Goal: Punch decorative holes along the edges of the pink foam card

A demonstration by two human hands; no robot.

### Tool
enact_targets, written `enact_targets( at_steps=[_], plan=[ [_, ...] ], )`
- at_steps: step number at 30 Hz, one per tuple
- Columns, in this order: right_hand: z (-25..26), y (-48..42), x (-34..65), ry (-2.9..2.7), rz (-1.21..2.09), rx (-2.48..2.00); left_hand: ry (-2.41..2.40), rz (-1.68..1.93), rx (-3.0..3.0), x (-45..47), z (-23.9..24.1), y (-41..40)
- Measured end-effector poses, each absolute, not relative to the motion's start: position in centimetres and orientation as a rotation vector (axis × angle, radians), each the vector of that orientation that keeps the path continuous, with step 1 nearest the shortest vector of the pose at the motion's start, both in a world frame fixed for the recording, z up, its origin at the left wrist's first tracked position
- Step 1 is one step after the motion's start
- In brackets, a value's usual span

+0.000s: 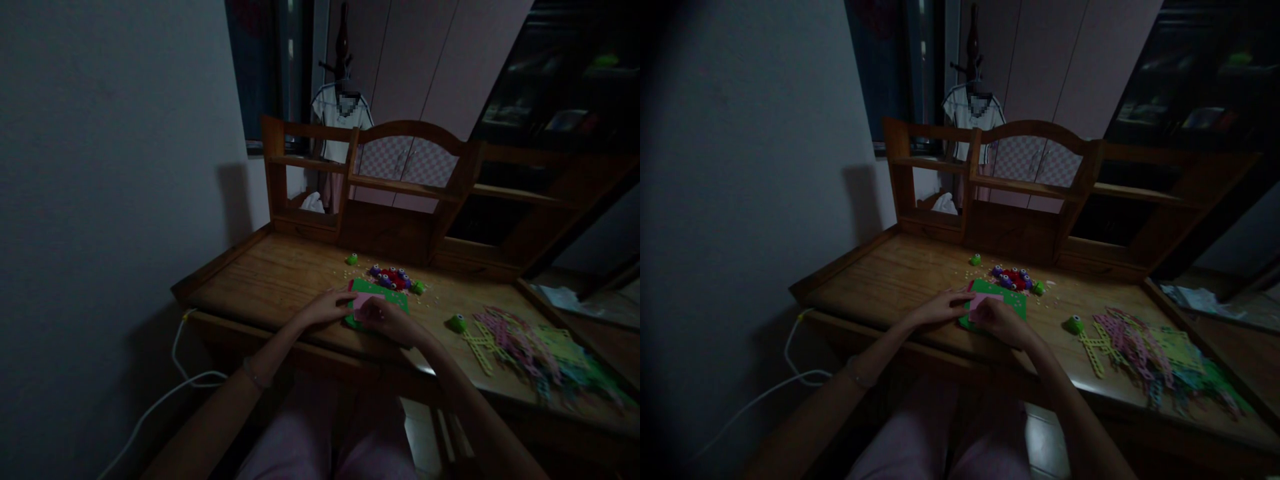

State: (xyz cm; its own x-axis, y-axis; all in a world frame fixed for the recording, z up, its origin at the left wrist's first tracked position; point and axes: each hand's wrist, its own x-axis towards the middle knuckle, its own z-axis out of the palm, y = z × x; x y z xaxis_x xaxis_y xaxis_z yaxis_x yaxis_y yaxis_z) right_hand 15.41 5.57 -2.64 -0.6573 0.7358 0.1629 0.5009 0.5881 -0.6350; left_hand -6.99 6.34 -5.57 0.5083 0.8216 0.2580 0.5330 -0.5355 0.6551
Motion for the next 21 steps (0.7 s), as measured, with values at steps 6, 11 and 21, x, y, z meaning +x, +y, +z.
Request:
enact_targets(
  at_steps=[6,11,21],
  plan=[
    [-3.1,6.1,15.3,-2.397,0.896,-0.925,1.14,0.742,2.274,-6.9,-5.4,6.1],
    [-2.2,5.5,14.7,-2.368,0.967,-0.817,1.137,0.708,2.312,-7.0,-4.8,5.9],
    [-3.2,5.8,14.4,-2.329,0.924,-0.756,1.116,0.788,2.349,-6.8,-5.3,5.8]
  ],
)
